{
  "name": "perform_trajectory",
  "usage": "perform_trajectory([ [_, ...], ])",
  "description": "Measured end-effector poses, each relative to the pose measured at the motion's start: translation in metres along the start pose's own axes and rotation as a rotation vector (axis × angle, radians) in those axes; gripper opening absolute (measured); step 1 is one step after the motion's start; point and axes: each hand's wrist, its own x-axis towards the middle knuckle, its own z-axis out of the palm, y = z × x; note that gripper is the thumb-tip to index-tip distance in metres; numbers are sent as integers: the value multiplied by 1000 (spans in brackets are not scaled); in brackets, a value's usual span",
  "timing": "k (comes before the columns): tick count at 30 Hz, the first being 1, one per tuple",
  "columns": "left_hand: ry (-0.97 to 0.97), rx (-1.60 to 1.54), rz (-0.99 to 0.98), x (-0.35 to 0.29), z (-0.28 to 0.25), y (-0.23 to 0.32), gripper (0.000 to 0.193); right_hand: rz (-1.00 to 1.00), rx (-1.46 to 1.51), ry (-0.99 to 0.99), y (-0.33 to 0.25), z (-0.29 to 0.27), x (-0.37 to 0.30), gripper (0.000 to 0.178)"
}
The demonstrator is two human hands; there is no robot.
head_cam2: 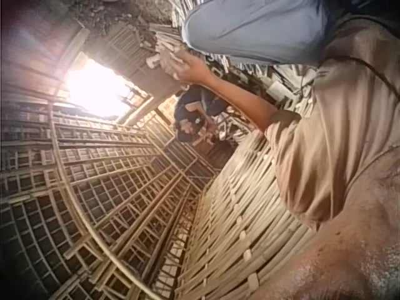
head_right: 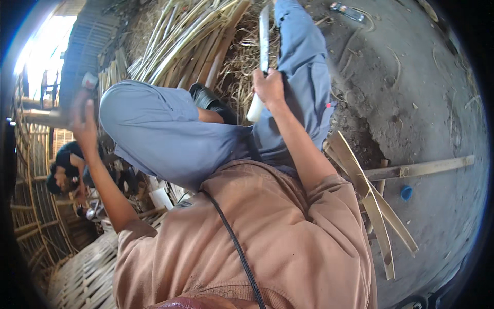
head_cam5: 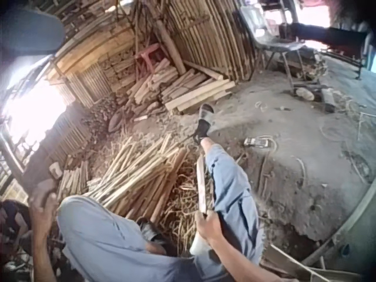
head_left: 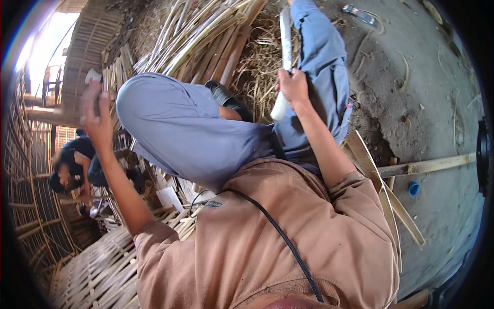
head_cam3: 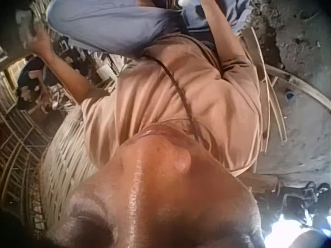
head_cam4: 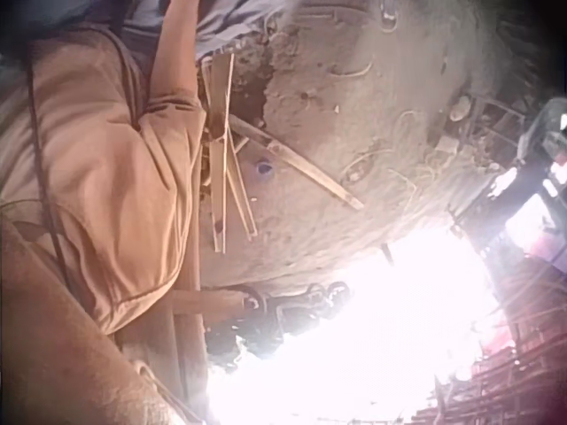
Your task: Shaving and smoothing a long strip of bamboo using a machete while seated in a workshop.
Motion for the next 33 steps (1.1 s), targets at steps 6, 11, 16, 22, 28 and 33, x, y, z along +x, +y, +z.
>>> perform_trajectory([
  [6, -152, -1361, -1319, -160, 162, 5, 37, -63, -48, -28, 11, -3, -2, 30],
  [11, -333, -1392, -1330, -178, 198, 52, 38, -15, -290, 19, 27, -15, 11, 39],
  [16, -389, -1347, -1318, -166, 198, 54, 38, 20, -298, 0, 2, -14, 5, 37],
  [22, -425, -1325, -1322, -180, 180, 56, 39, 17, -187, -96, -4, -27, -11, 26],
  [28, -489, -1330, -1342, -210, 175, 53, 40, 34, -256, -78, 0, -33, -14, 36],
  [33, -538, -1387, -1347, -233, 187, 42, 40, -31, -429, -83, -3, -18, -15, 34],
])
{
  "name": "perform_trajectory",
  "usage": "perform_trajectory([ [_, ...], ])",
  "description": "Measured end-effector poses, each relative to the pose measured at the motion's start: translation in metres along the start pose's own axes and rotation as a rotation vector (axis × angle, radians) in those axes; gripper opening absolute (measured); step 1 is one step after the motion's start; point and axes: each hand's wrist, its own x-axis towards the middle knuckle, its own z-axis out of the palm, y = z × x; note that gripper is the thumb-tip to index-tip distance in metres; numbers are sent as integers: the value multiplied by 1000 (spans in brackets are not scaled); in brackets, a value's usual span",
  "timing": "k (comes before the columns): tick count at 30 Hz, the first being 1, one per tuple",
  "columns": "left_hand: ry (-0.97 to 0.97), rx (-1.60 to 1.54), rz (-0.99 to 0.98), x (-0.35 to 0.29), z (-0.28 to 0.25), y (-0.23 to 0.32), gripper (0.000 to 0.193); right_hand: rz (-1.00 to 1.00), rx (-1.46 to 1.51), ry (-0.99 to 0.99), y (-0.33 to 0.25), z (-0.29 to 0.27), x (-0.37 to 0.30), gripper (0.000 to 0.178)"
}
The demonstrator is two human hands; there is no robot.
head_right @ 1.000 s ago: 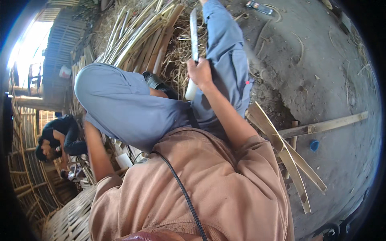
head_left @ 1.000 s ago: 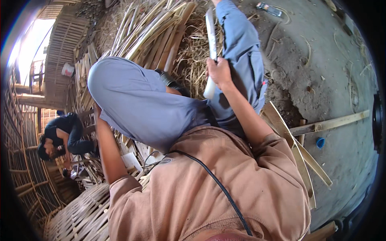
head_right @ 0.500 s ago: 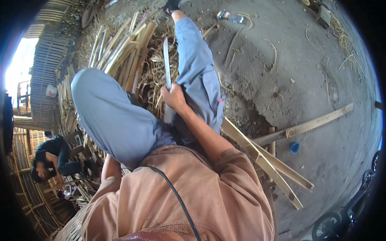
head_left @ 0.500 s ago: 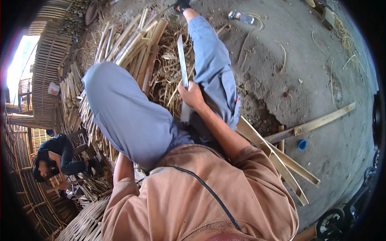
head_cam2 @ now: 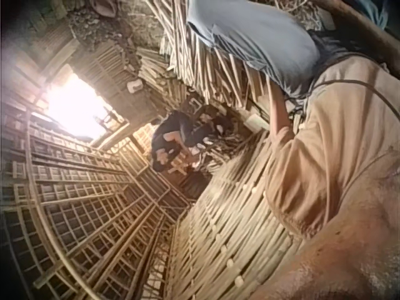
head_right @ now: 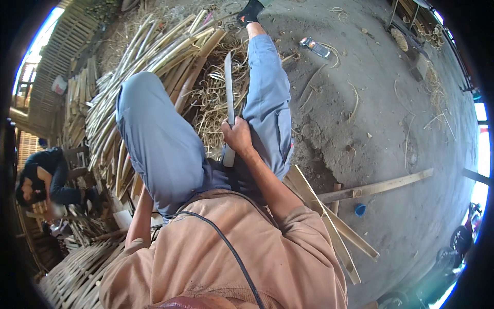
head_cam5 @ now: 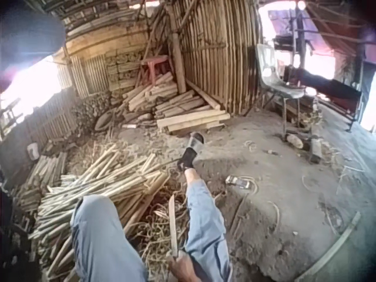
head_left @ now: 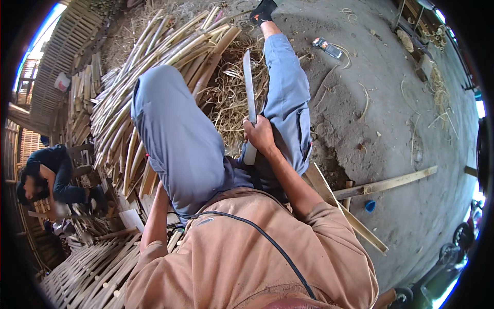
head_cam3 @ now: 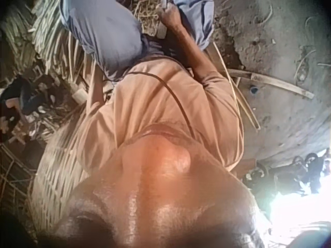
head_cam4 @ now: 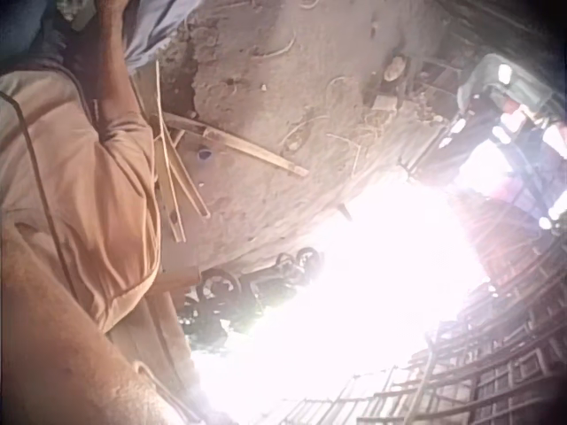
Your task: Shaving and smoothing a long strip of bamboo using a machete while seated in a workshop.
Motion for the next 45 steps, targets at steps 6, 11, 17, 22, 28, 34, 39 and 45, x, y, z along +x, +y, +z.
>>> perform_trajectory([
  [6, -104, -15, -39, 17, -13, -18, 41, 35, 20, 63, -15, 15, -2, 25],
  [11, -215, -14, -41, 36, -16, -30, 42, -83, 74, 117, -31, 1, -23, 20],
  [17, -322, -73, -16, 60, -19, -53, 42, -272, 201, 357, -102, -60, -53, 16],
  [22, -429, -73, 36, 79, 9, -50, 43, -243, -79, 768, -164, -161, -97, 22],
  [28, -479, -139, 83, 103, -1, -69, 43, -108, -392, 701, -169, -238, -142, 23],
  [34, -446, -155, 63, 102, -19, -85, 44, -23, -146, 636, -137, -263, -162, 21],
  [39, -421, -159, 56, 107, -25, -82, 45, 56, -46, 256, -93, -303, -135, 32],
  [45, -334, -119, 36, 110, -22, -68, 45, -72, 192, -4, -19, -308, -86, 26],
])
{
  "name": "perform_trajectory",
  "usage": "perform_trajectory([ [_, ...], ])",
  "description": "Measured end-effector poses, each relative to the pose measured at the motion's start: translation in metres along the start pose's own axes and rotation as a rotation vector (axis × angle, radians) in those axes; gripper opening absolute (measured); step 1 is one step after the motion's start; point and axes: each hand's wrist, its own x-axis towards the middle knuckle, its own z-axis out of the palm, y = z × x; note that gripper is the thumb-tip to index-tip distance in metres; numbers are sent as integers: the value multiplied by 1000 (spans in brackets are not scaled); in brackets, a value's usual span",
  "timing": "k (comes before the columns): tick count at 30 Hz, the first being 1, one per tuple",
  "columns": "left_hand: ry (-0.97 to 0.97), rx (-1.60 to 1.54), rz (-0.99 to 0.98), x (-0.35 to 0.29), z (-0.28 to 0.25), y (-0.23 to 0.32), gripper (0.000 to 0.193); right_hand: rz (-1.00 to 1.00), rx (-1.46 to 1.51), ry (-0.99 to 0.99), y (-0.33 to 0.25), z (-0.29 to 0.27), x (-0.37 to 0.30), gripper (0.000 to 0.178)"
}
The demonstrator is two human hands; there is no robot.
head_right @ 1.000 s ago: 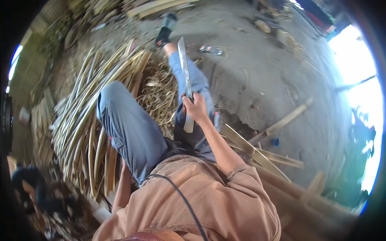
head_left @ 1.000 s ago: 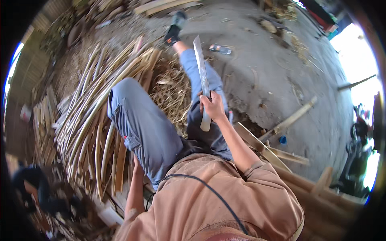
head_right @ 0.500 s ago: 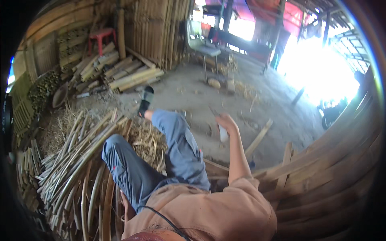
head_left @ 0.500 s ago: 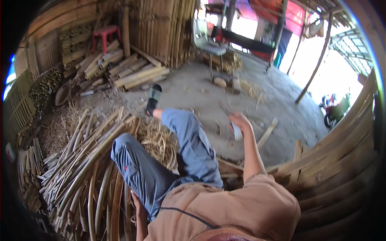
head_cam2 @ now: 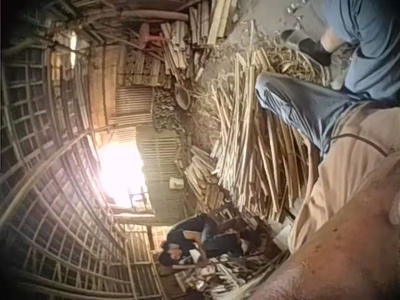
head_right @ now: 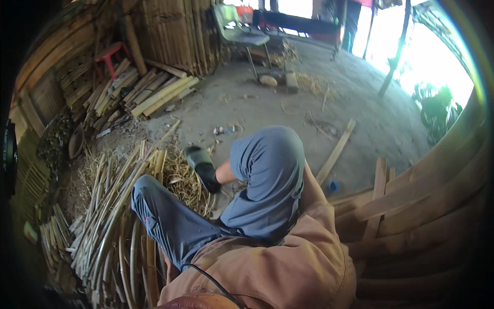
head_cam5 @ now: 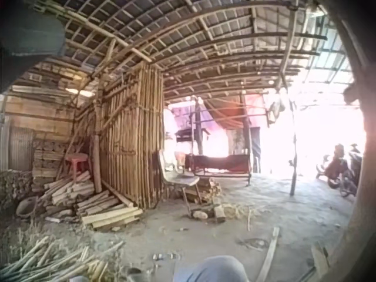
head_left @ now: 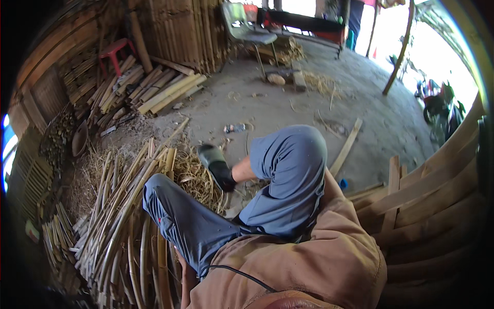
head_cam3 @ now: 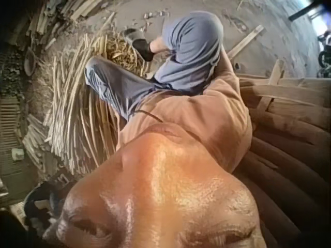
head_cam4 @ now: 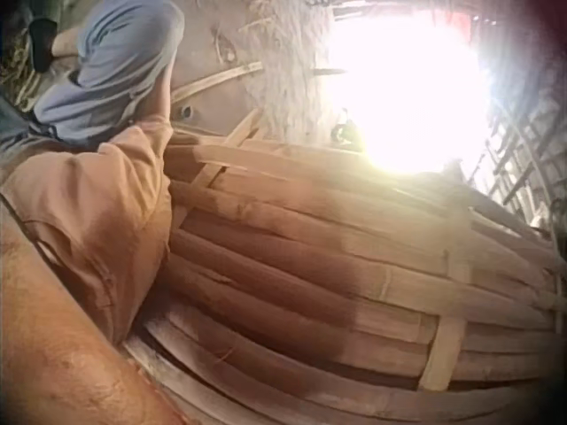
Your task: Shaving and smoothing a long strip of bamboo using a machete while seated in a workshop.
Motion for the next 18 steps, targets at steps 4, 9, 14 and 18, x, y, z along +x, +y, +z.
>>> perform_trajectory([
  [4, 44, -1, 1, 11, 8, 9, 46, 40, -71, 153, 9, -36, -17, 29],
  [9, 92, 20, 195, 46, -9, 45, 46, 353, -488, 298, 17, -61, -36, 33],
  [14, 391, 249, 389, 83, 35, 174, 49, 524, -900, 415, 25, -16, -37, 32],
  [18, 197, 431, 629, 84, 131, 233, 31, 416, -826, 527, 47, -42, -55, 35],
])
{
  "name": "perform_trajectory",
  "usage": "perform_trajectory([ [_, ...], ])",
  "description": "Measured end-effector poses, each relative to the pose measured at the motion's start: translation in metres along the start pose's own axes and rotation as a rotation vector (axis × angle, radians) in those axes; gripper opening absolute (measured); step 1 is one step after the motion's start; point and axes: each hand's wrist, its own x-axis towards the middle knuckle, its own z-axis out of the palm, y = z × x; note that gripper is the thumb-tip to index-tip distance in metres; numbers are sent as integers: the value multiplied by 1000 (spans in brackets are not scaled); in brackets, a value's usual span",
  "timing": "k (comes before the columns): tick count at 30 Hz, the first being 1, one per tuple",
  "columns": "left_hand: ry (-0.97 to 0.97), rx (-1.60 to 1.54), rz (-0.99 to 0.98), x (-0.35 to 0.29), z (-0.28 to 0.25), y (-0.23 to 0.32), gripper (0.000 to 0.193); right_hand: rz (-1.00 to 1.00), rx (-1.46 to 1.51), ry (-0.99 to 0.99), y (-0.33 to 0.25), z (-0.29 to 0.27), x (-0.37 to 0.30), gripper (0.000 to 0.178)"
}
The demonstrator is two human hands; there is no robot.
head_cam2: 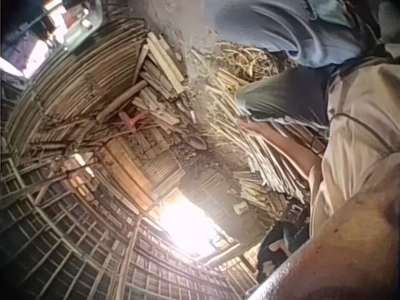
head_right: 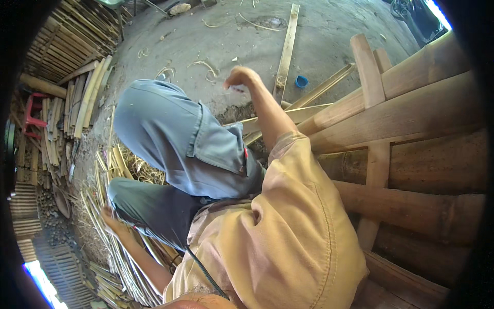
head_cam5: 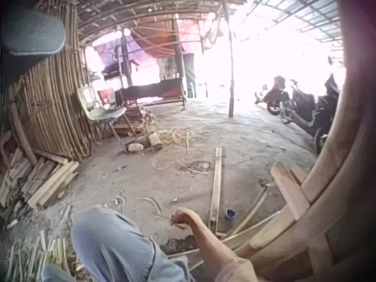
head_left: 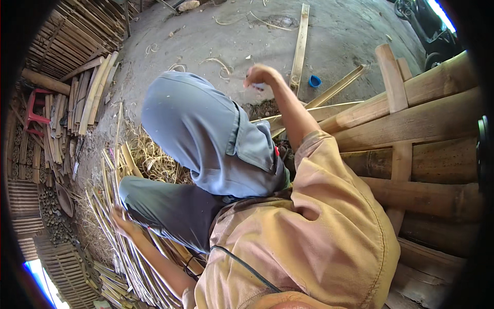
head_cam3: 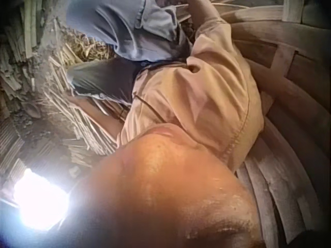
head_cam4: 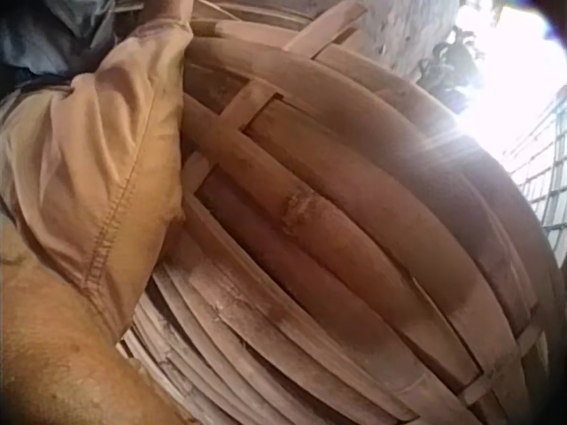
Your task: Shaving and smoothing a long strip of bamboo using a machete while seated in a workshop.
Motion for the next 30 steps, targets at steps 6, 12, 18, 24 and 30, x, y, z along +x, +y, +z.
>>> perform_trajectory([
  [6, -268, -64, 190, 27, 61, 30, 23, 7, 267, 666, 34, -41, 3, 33],
  [12, -466, 285, 437, -11, 85, 8, 18, 694, 358, 763, 88, -30, -13, 38],
  [18, -668, 367, 437, -17, 92, 13, 18, 935, 416, 593, 142, 28, -32, 73],
  [24, -677, 437, 481, -18, 101, 16, 18, 941, 342, 677, 140, 51, -30, 90],
  [30, -701, 347, 434, -20, 94, 24, 15, 805, 506, 686, 134, 36, -11, 66],
])
